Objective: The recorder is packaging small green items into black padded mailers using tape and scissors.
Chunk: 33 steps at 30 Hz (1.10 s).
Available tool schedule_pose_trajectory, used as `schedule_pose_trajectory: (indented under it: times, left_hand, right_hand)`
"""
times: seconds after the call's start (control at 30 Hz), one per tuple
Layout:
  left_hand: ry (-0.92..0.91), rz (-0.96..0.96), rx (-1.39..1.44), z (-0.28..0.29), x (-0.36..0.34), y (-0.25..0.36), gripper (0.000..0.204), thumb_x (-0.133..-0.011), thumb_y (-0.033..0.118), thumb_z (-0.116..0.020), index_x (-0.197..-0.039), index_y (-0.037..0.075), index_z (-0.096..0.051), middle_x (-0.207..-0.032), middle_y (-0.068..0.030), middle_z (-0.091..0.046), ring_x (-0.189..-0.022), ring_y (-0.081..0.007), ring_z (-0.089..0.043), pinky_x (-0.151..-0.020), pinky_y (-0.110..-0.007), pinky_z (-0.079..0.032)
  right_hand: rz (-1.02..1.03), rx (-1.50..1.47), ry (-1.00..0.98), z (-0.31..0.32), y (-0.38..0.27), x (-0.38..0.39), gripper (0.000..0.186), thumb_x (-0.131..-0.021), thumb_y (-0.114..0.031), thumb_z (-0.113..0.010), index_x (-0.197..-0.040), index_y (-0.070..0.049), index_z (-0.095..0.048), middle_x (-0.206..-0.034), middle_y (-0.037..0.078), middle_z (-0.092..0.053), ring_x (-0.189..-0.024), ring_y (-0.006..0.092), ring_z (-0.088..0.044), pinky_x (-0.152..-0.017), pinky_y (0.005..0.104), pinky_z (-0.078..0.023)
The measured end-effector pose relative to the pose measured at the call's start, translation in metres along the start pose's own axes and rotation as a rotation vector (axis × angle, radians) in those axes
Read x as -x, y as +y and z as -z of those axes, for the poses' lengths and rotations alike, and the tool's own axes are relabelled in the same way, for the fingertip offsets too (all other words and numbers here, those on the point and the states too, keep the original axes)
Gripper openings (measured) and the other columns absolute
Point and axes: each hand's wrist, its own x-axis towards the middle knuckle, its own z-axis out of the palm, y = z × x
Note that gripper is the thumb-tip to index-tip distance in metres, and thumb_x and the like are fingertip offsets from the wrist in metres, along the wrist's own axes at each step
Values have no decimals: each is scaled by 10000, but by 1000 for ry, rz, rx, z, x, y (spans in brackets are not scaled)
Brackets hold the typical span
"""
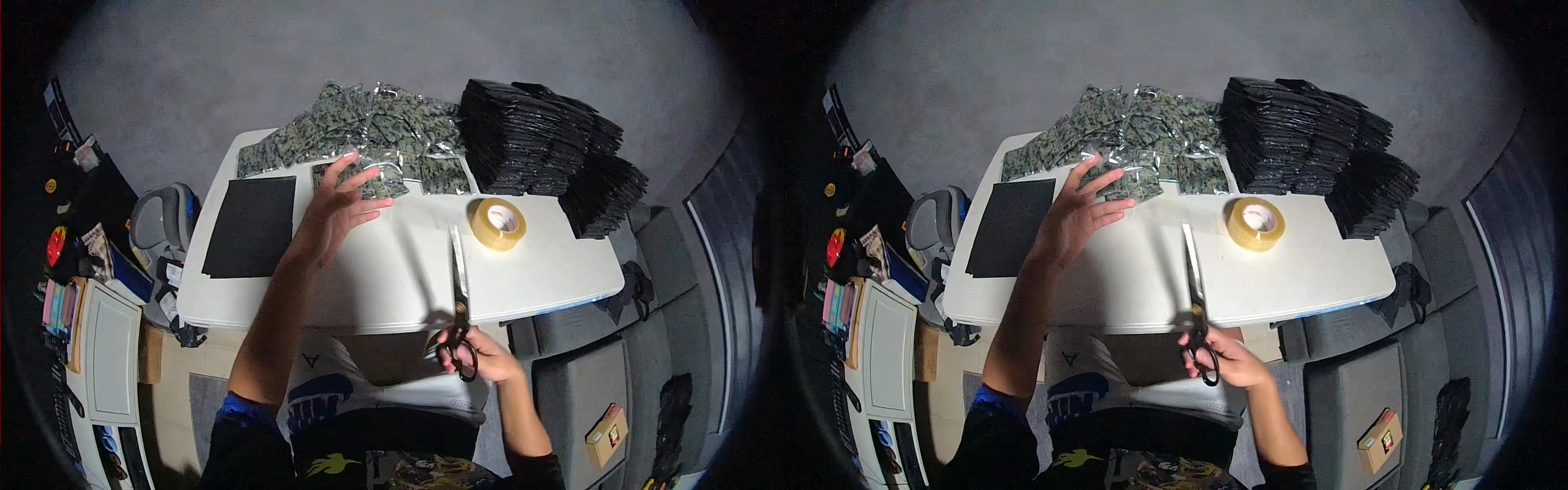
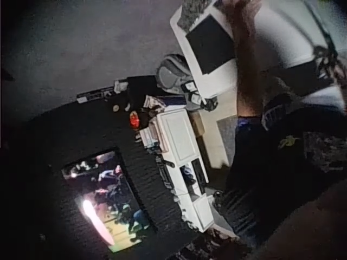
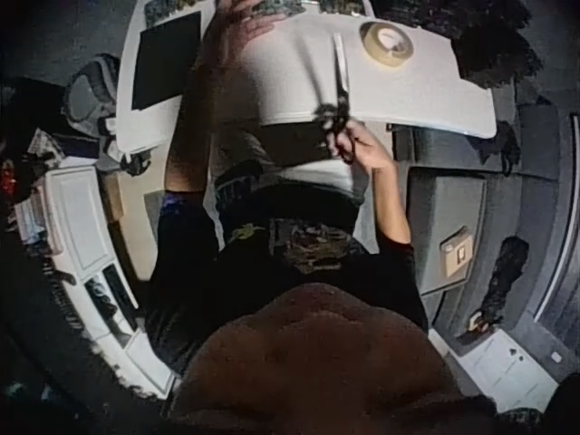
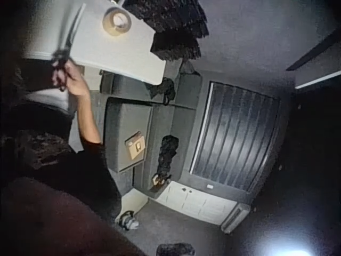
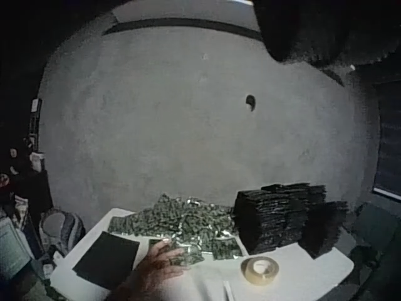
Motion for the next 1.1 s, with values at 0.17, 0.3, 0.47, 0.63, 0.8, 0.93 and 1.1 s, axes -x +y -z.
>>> schedule_pose_trajectory:
  times: [0.17,0.3,0.47,0.63,0.8,0.93,1.1]
  left_hand:
    - [-2,2,7,-9,4,8,1009,-952,519,-688,-1664,96,-112,-1649,-283,-321,-1357,-466,-560,-1203,-599,-318]
    - [-25,-8,64,-11,3,9,901,-1006,444,-629,-1665,95,-123,-1647,-279,-328,-1357,-463,-561,-1202,-590,-322]
    - [-18,-27,29,-11,7,6,786,-1047,474,-545,-1669,150,-191,-1651,-236,-362,-1380,-486,-532,-1174,-589,-353]
    - [-27,-6,76,-13,6,7,759,-1051,444,-543,-1670,168,-203,-1651,-240,-360,-1398,-485,-515,-1169,-586,-362]
    - [-38,-16,40,-14,6,6,713,-1067,439,-486,-1675,194,-207,-1654,-235,-356,-1391,-491,-518,-1173,-583,-360]
    - [-71,-40,66,-13,6,6,709,-1071,460,-461,-1677,194,-205,-1655,-226,-360,-1392,-496,-516,-1179,-595,-344]
    - [-4,-5,107,-18,6,10,759,-1060,364,-547,-1671,136,-158,-1629,-235,-391,-1353,-442,-572,-1193,-595,-339]
  right_hand:
    - [21,-309,-66,-19,49,-34,774,-1002,-701,-535,-1444,-71,-451,-1029,29,-598,-932,149,-595,-842,303,-474]
    - [34,-322,-83,-22,55,-49,755,-1019,-700,-497,-1437,-73,-455,-1049,35,-618,-927,145,-614,-808,298,-478]
    - [6,-238,68,-25,36,-71,697,-1080,-661,-366,-1419,-62,-481,-1037,46,-620,-911,144,-619,-770,259,-468]
    - [23,-173,158,-21,15,-85,666,-1104,-621,-335,-1388,-47,-514,-972,59,-646,-856,155,-652,-737,261,-497]
    - [27,-171,144,-19,9,-92,658,-1105,-613,-352,-1385,-41,-519,-973,72,-653,-849,159,-648,-728,259,-499]
    - [44,-177,156,-27,1,-97,665,-1111,-600,-343,-1386,-17,-508,-942,82,-615,-820,167,-602,-706,273,-479]
    - [31,-157,184,-27,-2,-101,662,-1112,-597,-350,-1368,-13,-527,-934,81,-614,-803,162,-599,-692,264,-476]
